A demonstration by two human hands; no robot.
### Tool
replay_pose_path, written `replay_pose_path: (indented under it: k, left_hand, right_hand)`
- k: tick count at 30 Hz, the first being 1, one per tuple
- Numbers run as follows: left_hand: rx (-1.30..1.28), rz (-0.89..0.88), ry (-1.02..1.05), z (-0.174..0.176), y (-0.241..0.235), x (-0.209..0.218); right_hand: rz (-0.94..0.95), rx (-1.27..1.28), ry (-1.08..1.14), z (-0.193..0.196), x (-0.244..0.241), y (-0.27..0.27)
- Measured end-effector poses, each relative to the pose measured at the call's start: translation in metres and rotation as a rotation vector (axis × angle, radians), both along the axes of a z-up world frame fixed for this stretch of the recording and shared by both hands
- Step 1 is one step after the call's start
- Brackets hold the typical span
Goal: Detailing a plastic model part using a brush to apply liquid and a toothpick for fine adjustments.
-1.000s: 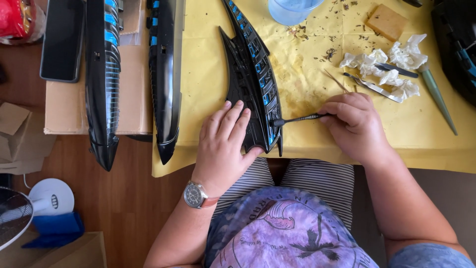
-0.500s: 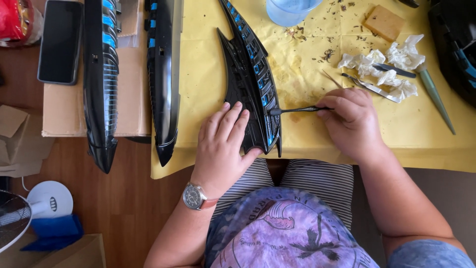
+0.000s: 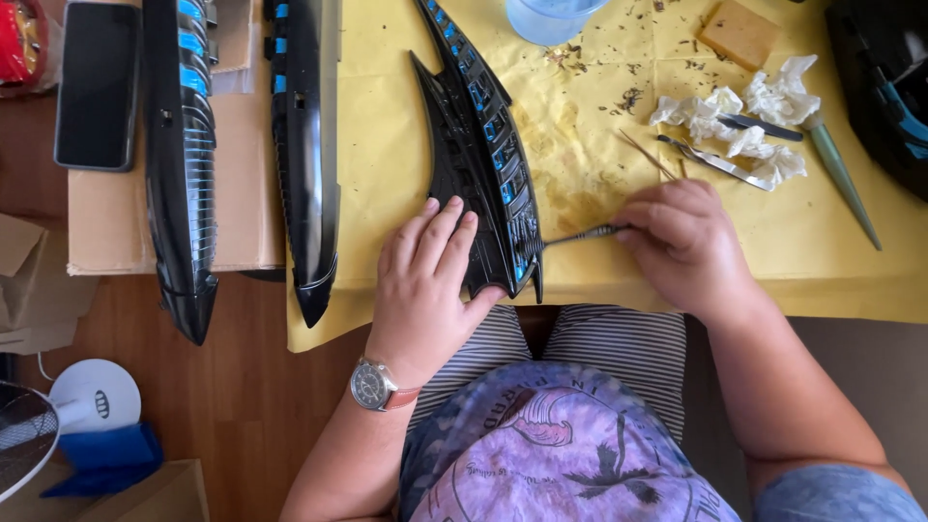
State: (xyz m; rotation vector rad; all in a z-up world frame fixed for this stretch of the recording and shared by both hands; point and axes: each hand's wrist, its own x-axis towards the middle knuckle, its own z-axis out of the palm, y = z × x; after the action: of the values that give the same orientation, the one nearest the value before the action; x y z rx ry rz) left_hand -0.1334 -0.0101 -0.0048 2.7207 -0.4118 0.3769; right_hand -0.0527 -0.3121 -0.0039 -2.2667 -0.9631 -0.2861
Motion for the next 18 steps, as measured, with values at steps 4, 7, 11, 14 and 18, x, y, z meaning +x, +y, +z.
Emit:
replay_pose_path:
  k: [4, 7, 11, 14, 18]
  left_hand:
    - [0.006, 0.009, 0.004, 0.000, -0.001, -0.001]
    - [0.002, 0.016, 0.000, -0.001, 0.000, 0.000]
    - [-0.005, 0.005, -0.020, -0.002, 0.001, -0.001]
    - [-0.009, -0.002, -0.020, 0.000, 0.000, 0.000]
    - [0.007, 0.000, -0.010, -0.002, 0.000, 0.000]
  right_hand:
    - [-0.123, -0.005, -0.043, -0.002, 0.004, 0.007]
    - [-0.163, -0.027, -0.061, -0.005, 0.003, 0.009]
    - [-0.124, -0.003, -0.026, -0.002, -0.008, 0.006]
    - [-0.047, -0.001, 0.020, 0.001, -0.017, 0.006]
    - [-0.100, 0.027, -0.024, 0.000, -0.016, 0.004]
